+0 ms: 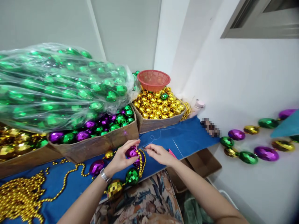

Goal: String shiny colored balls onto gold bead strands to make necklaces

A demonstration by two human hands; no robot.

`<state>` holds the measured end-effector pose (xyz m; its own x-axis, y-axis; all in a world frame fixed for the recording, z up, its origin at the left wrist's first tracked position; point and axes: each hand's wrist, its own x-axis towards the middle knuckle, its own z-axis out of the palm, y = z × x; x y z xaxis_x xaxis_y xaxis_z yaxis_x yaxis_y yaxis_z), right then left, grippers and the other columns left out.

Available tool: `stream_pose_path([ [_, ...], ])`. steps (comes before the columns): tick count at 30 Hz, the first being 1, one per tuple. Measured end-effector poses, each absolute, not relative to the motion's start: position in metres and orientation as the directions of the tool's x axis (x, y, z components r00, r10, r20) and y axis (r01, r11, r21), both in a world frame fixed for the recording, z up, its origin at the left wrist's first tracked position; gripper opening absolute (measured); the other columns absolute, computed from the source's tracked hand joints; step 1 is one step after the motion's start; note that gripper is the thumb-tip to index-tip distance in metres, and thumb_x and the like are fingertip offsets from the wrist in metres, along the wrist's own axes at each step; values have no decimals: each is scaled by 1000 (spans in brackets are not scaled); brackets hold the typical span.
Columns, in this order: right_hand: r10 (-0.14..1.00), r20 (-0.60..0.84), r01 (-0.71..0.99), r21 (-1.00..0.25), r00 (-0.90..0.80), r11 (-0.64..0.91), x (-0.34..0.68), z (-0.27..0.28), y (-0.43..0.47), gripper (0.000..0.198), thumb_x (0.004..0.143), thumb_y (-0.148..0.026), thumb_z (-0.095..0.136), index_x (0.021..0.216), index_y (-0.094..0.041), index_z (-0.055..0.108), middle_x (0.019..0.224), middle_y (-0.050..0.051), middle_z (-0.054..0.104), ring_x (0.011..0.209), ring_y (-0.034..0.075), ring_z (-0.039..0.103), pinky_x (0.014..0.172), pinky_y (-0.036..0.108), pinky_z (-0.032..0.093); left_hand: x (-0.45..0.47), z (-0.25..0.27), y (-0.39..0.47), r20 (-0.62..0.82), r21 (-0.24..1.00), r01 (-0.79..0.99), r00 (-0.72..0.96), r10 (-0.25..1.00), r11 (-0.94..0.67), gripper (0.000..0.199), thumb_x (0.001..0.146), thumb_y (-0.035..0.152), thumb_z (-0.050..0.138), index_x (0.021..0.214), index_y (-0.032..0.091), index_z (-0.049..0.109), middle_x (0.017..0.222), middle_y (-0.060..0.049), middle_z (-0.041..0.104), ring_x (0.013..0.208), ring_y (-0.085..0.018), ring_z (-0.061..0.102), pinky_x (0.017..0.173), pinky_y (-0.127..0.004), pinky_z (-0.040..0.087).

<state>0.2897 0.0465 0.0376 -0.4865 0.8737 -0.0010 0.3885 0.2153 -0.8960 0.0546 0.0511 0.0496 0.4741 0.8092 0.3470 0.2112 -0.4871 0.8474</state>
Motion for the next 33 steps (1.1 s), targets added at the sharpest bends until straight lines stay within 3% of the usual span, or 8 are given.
stream_pose_path([
  [11, 769, 88, 387, -825, -633, 412, 281, 61, 61, 33, 99, -40, 40, 86, -17, 60, 70, -4, 54, 65, 10, 49, 61, 21, 35, 57, 57, 54, 348, 816, 228, 541, 766, -531, 54, 79, 18, 67, 131, 23, 54, 129, -12, 56, 111, -23, 59, 97, -41, 49],
  [17, 785, 146, 349, -836, -602, 424, 285, 54, 57, 33, 98, -41, 41, 97, -17, 64, 84, -1, 65, 75, 13, 57, 69, 23, 40, 55, 56, 55, 354, 810, 229, 543, 762, -539, 56, 79, 18, 66, 133, 24, 52, 131, -11, 56, 114, -25, 58, 98, -41, 48],
  [20, 874, 104, 458, -818, -475, 347, 298, 33, 56, 36, 100, -42, 37, 111, -18, 61, 93, 2, 66, 85, 14, 61, 75, 24, 45, 49, 55, 56, 358, 814, 241, 508, 784, -528, 58, 79, 21, 68, 135, 23, 51, 130, -12, 56, 114, -24, 58, 98, -40, 48],
  [24, 986, -43, 787, -608, -159, 101, 310, -16, 52, 30, 100, -31, 40, 114, -17, 62, 102, 8, 65, 100, 18, 59, 88, 28, 44, 40, 49, 60, 354, 826, 261, 450, 820, -500, 63, 78, 26, 70, 137, 24, 48, 133, -12, 54, 111, -24, 60, 100, -40, 47],
  [29, 982, -190, 893, -437, 20, -103, 301, -69, 42, 34, 95, -23, 46, 126, -17, 57, 112, 13, 60, 92, 20, 63, 83, 29, 46, 40, 44, 67, 341, 848, 269, 382, 859, -457, 73, 75, 34, 74, 140, 24, 44, 131, -12, 57, 108, -25, 63, 100, -43, 47],
  [33, 981, -190, 929, -354, 40, -107, 317, -72, 41, 38, 96, -31, 46, 134, -29, 49, 122, 8, 56, 113, 22, 54, 92, 29, 43, 40, 47, 65, 344, 857, 259, 355, 869, -445, 73, 75, 37, 74, 141, 25, 43, 134, -12, 55, 108, -25, 63, 99, -46, 49],
])
